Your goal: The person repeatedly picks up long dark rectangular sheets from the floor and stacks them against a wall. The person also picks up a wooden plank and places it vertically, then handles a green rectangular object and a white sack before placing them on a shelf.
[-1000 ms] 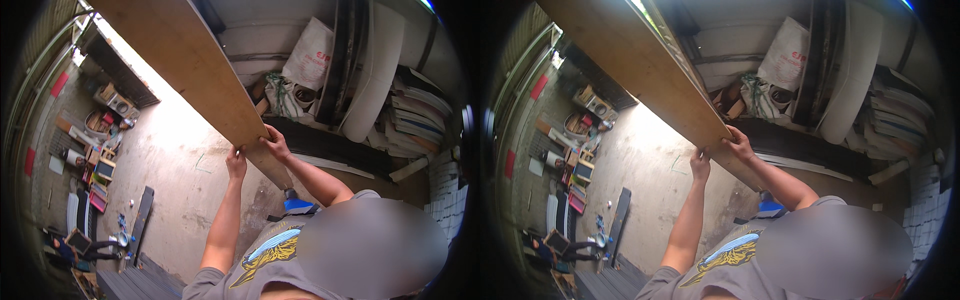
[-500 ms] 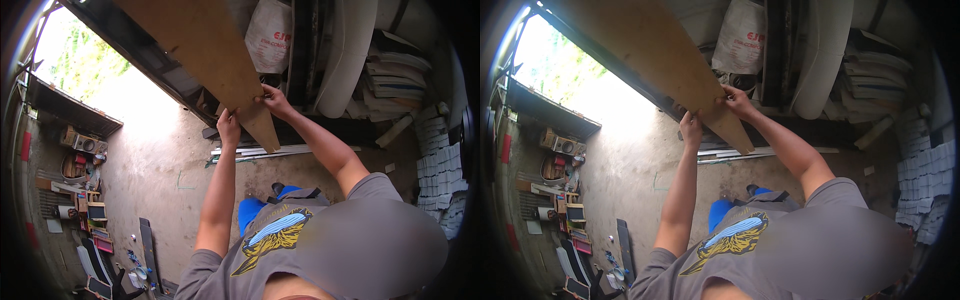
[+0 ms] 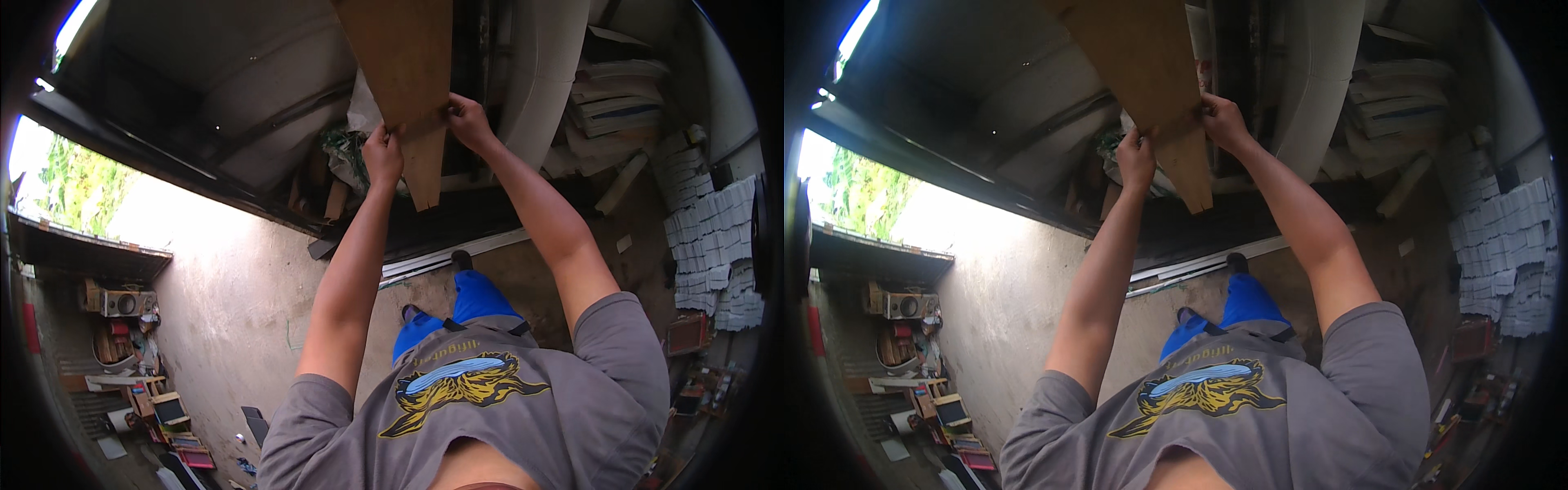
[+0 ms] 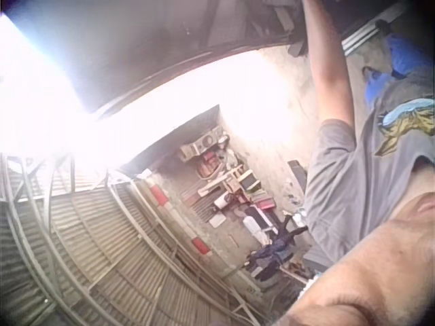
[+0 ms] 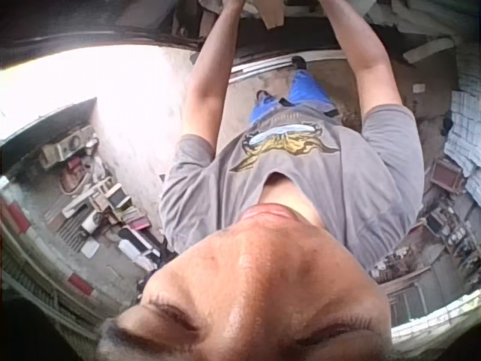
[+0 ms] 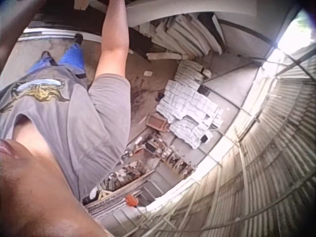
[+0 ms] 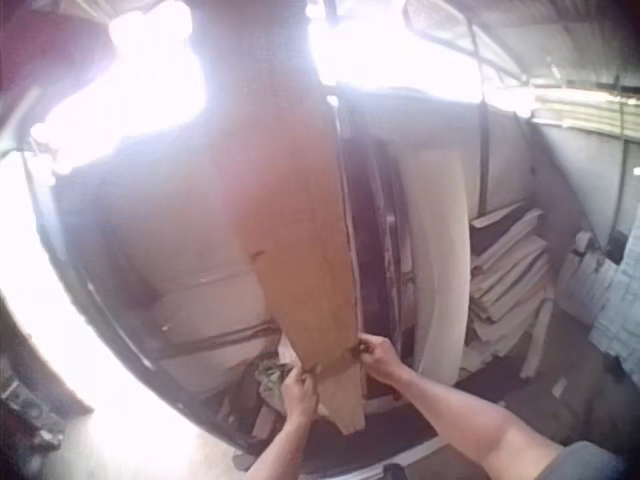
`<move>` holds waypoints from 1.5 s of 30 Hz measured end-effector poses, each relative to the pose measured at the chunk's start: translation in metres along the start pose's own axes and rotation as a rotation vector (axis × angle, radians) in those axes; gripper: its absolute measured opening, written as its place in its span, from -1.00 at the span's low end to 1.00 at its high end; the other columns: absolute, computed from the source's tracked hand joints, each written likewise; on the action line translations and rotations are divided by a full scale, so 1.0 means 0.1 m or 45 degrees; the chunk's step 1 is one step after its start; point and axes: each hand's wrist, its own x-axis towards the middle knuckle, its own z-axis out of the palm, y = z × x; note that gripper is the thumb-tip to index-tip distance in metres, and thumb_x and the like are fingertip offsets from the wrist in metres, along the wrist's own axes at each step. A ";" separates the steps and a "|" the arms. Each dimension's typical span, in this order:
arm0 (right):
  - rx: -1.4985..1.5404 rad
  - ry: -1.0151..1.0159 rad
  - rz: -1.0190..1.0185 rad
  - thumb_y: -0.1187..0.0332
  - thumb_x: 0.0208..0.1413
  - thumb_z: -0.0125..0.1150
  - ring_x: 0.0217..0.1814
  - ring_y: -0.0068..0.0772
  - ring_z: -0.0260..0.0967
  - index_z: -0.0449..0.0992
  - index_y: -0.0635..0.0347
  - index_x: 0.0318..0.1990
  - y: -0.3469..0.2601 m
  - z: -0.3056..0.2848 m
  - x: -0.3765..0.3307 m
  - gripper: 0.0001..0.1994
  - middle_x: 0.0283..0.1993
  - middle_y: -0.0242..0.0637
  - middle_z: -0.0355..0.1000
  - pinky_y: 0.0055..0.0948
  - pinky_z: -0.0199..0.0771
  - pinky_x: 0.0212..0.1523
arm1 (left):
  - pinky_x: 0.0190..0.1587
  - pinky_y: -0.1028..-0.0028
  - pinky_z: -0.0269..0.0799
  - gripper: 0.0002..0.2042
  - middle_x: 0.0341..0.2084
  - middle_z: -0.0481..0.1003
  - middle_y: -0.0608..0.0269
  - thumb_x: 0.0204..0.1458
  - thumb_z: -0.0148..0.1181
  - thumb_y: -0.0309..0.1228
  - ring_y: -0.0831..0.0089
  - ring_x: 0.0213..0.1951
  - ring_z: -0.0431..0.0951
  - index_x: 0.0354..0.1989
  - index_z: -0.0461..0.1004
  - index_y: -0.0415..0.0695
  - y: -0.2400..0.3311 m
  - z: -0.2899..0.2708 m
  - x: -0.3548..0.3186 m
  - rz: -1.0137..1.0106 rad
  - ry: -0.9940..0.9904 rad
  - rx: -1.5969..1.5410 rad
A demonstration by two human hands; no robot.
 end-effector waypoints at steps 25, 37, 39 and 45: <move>-0.178 0.123 0.410 0.37 0.18 0.30 0.03 -0.23 0.61 0.51 0.27 0.16 2.16 -0.86 1.63 -0.60 -0.06 -0.02 0.62 -0.29 0.50 0.02 | -0.08 0.19 0.52 -0.62 -0.18 0.62 -0.18 0.20 0.27 -0.18 -0.09 -0.10 0.64 0.00 0.57 -0.25 -1.86 2.34 1.80 -0.180 -0.393 0.226; -0.282 0.250 0.455 0.27 0.14 0.38 0.02 0.13 0.56 0.45 0.32 0.00 2.80 -0.51 2.17 -0.61 -0.08 0.08 0.60 -0.07 0.50 -0.04 | -0.04 0.04 0.50 -0.52 -0.17 0.61 -0.19 0.24 0.16 0.02 -0.18 -0.07 0.60 -0.06 0.56 -0.23 -2.45 2.65 2.18 -0.218 -0.244 0.457; -0.316 0.269 0.478 0.26 0.13 0.39 -0.01 0.19 0.55 0.41 0.31 -0.04 2.90 -0.42 2.28 -0.62 -0.13 0.12 0.59 -0.03 0.50 -0.08 | 0.01 0.03 0.49 -0.52 -0.12 0.60 -0.22 0.26 0.12 0.01 -0.20 -0.03 0.58 -0.01 0.54 -0.23 -2.62 2.68 2.29 -0.263 -0.267 0.517; -0.426 0.345 0.513 0.23 0.15 0.37 -0.11 0.27 0.55 0.42 0.30 -0.10 3.09 -0.34 2.54 -0.64 -0.26 0.17 0.56 0.03 0.50 -0.17 | 0.18 0.04 0.41 -0.40 0.12 0.48 -0.30 0.29 0.08 -0.09 -0.24 0.17 0.47 0.39 0.22 -0.20 -2.80 2.85 2.45 -0.273 -0.330 0.418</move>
